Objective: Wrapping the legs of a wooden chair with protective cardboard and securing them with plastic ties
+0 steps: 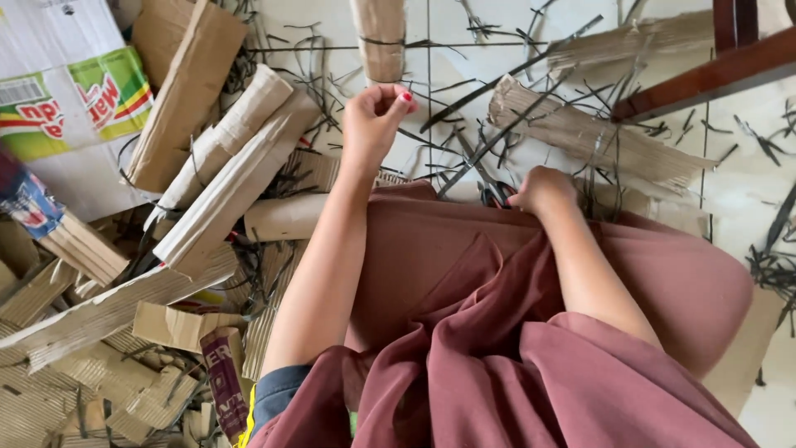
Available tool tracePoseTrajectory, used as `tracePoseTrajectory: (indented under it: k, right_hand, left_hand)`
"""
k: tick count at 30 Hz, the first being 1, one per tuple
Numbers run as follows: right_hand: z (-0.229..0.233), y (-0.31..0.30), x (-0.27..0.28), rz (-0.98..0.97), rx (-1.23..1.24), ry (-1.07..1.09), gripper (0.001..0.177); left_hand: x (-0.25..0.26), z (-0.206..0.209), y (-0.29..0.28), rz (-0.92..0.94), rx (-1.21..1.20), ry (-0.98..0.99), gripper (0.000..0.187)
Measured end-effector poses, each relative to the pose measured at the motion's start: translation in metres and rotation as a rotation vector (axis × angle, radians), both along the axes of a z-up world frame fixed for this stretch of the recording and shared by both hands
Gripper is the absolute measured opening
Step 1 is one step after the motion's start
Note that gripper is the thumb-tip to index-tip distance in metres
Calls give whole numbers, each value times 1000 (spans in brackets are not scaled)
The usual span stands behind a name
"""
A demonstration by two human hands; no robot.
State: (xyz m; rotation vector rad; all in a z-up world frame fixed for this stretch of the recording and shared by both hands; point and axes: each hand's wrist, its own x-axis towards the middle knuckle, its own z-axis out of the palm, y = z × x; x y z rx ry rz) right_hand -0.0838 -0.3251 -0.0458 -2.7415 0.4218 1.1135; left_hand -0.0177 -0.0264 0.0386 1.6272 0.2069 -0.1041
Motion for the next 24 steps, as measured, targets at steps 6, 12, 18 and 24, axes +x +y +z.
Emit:
tracePoseTrajectory:
  k: [6,12,18,24]
  right_hand:
    - [-18,18,-12,131,28,-127,20]
    - [-41,7,-14,149,117,-145,27]
    - [31,-31,5,99,44,-170,43]
    - [68,-71,22,-153,659,239,29]
  left_hand:
    - [0,4,-16,-30,91,-41,5]
    - [-1,6,-8,-27,99,47,9]
    - [-6,1,19,22,224,188,20]
    - [3,29,39,98,35,344,32]
